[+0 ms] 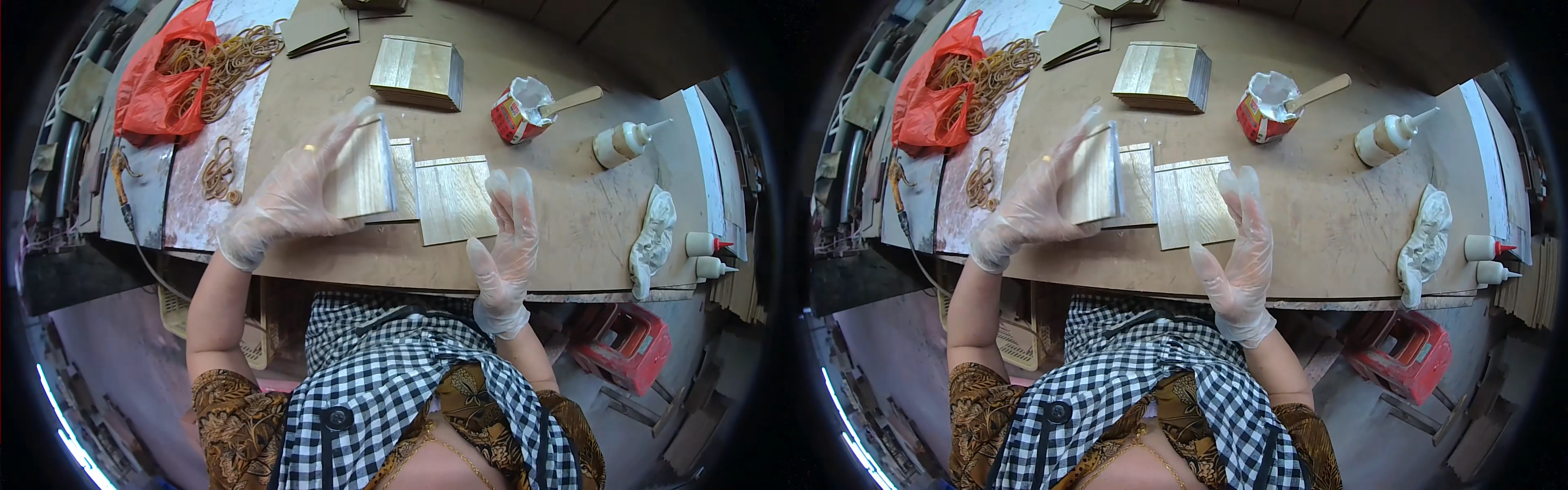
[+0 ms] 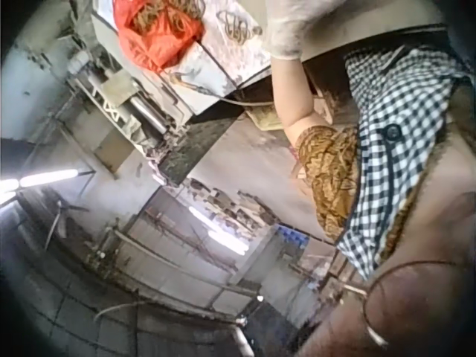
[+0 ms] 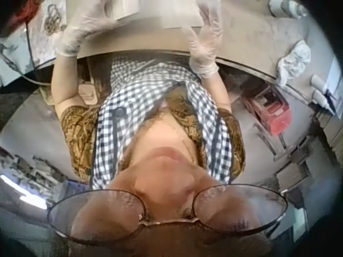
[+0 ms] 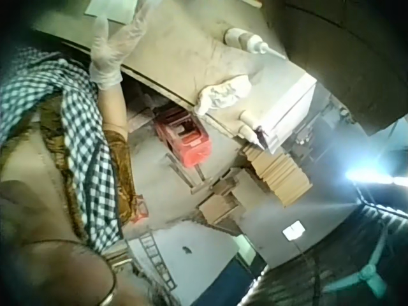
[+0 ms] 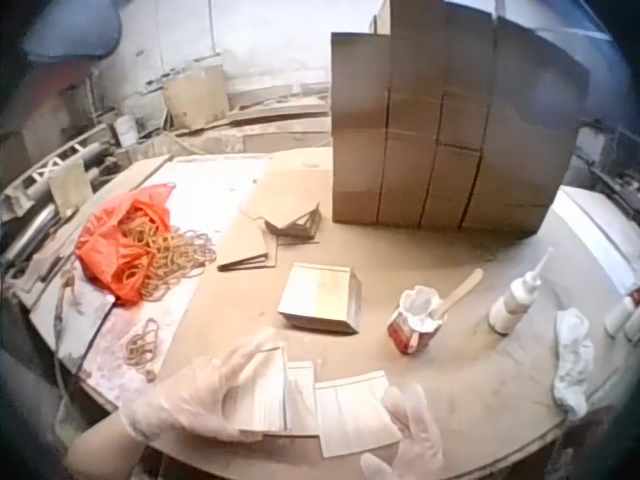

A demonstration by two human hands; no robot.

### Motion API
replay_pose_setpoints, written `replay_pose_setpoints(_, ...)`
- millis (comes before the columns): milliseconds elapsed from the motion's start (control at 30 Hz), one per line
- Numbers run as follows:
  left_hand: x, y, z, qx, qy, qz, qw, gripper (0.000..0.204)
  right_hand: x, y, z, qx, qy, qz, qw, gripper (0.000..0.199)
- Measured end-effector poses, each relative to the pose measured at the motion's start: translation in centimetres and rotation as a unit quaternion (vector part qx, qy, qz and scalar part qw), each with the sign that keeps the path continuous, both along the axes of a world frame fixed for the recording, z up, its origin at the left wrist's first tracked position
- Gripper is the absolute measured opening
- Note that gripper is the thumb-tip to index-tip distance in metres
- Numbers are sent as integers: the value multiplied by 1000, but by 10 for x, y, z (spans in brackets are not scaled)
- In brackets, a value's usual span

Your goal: The person assembles small cardboard boxes by folding the sides and securing them with rubber bands. They handle multiple box components, apply glue, and stack the finished boxes on the table.

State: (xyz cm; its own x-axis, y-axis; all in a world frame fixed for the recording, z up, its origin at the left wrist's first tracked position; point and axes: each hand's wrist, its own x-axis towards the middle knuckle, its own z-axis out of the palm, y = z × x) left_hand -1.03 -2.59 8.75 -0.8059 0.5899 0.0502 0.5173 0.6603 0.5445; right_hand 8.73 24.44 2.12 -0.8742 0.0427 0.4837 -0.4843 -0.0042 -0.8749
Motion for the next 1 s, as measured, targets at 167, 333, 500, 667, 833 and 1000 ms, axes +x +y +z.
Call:
replay_pose_setpoints(167,3,17,-16,-74,73,-37,994,124,0,2,0,-1,-17,0,1000,79)
replay_pose_setpoints(333,1,20,-7,-89,-18,-27,996,124,1,4,-2,0,-29,0,1000,79)
replay_pose_setpoints(500,2,4,-12,-101,17,-38,994,124,2,4,0,-1,-45,6,999,77)
replay_pose_setpoints(667,-2,-8,-8,-15,57,-67,996,124,-1,3,1,8,-53,8,999,76)
replay_pose_setpoints(833,-14,-27,1,-39,0,5,999,123,0,3,-1,-5,-59,6,998,75)
replay_pose_setpoints(1000,-46,-40,-3,-69,14,48,996,124,-1,0,4,-12,-62,0,998,72)
